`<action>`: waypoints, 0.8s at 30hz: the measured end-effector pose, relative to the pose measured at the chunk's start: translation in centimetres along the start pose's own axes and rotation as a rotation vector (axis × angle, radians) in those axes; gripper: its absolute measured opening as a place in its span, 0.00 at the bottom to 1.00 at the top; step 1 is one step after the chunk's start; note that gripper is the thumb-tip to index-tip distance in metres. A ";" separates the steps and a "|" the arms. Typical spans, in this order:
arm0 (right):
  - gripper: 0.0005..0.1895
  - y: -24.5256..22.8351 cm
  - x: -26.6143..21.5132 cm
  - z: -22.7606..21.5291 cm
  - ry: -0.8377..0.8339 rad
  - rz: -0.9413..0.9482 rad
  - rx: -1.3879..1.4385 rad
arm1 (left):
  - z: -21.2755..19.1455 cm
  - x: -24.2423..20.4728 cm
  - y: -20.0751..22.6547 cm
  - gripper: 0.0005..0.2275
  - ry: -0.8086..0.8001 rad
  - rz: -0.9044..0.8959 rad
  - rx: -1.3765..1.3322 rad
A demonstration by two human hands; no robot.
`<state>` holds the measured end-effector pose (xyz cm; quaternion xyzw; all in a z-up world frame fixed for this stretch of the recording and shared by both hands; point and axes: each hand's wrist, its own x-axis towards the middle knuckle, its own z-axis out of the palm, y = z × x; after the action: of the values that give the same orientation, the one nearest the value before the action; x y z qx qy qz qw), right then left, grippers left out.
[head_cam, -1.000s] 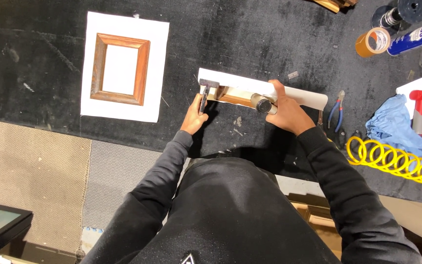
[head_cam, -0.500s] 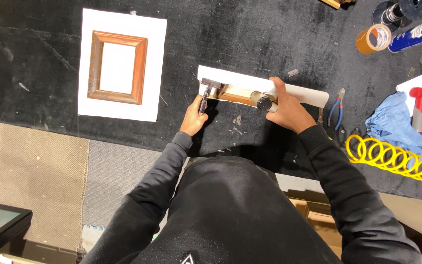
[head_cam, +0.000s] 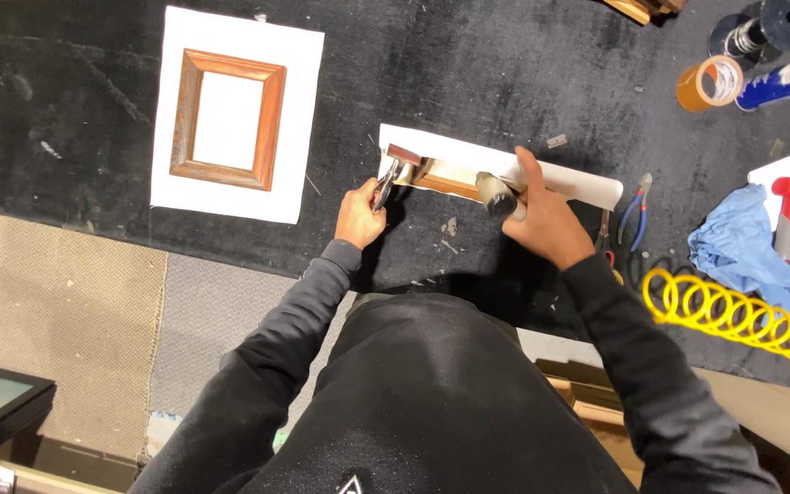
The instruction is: The person assembles a wooden picture frame by clamping a white mat board to the frame and using a pneumatic nail gun to fasten the corners. The person repeatedly repositions the clamp and fires the nail gun along the frame edges to secure the mat board.
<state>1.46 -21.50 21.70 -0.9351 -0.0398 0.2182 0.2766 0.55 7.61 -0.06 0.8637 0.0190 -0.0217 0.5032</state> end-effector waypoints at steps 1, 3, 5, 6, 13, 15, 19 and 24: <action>0.48 -0.6 -0.6 0.1 -0.002 -0.004 -0.001 | 0.1 -0.1 0.0 0.05 0.004 -0.002 0.001; 0.46 -1.6 -2.1 0.5 0.022 0.055 -0.019 | 0.4 -0.4 0.0 0.04 -0.004 -0.044 0.017; 0.39 0.6 -2.6 4.1 0.122 -0.058 -0.026 | 0.8 -0.5 0.0 0.04 0.001 -0.053 0.009; 0.32 1.7 -3.0 5.9 0.226 -0.168 -0.033 | 1.1 -0.5 0.1 0.04 0.004 -0.059 0.000; 0.27 -4.0 -1.6 9.0 0.218 -0.259 0.142 | 0.6 -1.3 0.3 0.03 -0.009 -0.088 -0.004; 0.26 -5.5 -0.3 9.4 0.080 -0.094 0.160 | 0.5 -1.2 0.8 0.02 -0.005 -0.089 -0.015; 0.24 -6.5 0.5 10.1 0.049 -0.030 0.234 | 0.5 -1.3 1.5 0.03 0.011 -0.071 -0.022; 0.23 -8.4 -0.3 9.8 0.092 0.010 0.263 | -0.7 -1.6 4.7 0.04 0.010 -0.063 -0.096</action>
<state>-2.66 -9.57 18.97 -0.8999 0.0064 0.1798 0.3972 -0.73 5.94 4.46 0.8377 0.0496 -0.0322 0.5430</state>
